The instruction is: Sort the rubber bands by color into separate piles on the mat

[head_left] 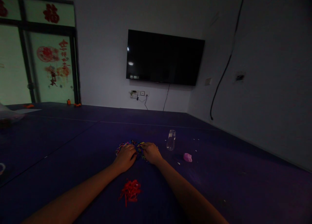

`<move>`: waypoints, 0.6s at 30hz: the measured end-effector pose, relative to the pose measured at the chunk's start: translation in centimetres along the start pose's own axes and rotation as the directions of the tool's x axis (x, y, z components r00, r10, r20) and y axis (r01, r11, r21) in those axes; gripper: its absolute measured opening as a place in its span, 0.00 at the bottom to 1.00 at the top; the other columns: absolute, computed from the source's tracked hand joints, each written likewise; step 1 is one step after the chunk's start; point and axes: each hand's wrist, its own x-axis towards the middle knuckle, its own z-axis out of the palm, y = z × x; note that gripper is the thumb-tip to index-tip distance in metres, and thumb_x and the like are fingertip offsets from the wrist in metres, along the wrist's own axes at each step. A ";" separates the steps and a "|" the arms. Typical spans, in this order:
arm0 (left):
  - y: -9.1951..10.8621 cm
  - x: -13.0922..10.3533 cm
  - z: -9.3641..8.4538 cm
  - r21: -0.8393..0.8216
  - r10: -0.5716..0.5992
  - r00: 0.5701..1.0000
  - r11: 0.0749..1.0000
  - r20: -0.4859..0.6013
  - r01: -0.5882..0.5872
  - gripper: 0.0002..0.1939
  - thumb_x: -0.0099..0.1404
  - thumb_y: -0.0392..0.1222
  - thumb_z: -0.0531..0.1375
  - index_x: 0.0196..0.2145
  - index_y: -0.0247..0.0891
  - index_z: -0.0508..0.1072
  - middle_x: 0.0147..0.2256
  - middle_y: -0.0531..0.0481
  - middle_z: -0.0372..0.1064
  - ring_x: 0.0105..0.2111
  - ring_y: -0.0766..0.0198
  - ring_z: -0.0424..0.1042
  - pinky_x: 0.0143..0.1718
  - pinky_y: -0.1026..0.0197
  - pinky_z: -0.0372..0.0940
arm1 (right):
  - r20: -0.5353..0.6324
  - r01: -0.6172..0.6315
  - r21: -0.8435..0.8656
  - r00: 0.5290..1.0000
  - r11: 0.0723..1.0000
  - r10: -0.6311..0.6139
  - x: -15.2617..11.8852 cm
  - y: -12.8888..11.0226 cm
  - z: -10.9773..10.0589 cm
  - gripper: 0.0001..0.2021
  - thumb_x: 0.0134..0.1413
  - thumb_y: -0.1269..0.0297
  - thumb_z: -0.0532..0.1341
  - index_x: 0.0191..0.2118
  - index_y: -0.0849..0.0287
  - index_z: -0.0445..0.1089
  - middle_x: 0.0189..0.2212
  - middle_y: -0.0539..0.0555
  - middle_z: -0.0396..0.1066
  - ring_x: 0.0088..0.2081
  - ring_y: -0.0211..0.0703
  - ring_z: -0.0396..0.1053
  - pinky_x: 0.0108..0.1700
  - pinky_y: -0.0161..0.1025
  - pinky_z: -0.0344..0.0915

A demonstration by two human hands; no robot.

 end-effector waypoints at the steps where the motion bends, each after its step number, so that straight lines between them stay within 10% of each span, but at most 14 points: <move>1: 0.0 0.0 0.0 0.001 0.001 1.000 1.000 -0.005 -0.001 0.07 0.64 0.35 0.54 0.30 0.37 0.71 0.36 0.45 0.70 0.41 0.55 0.67 0.45 0.52 0.61 | -0.006 -0.013 0.016 1.000 1.000 0.013 0.0 0.0 -0.1 0.18 0.52 0.74 0.52 0.45 0.59 0.73 0.47 0.56 0.72 0.49 0.45 0.68 0.52 0.39 0.59; 18: 0.2 0.0 -0.2 0.017 -0.003 1.000 1.000 -0.009 0.003 0.07 0.63 0.35 0.54 0.30 0.37 0.71 0.35 0.45 0.70 0.40 0.55 0.67 0.44 0.52 0.61 | -0.078 -0.290 -0.051 0.955 0.956 0.286 -0.3 -0.6 -1.4 0.15 0.56 0.72 0.50 0.38 0.59 0.75 0.37 0.57 0.75 0.43 0.44 0.70 0.47 0.36 0.59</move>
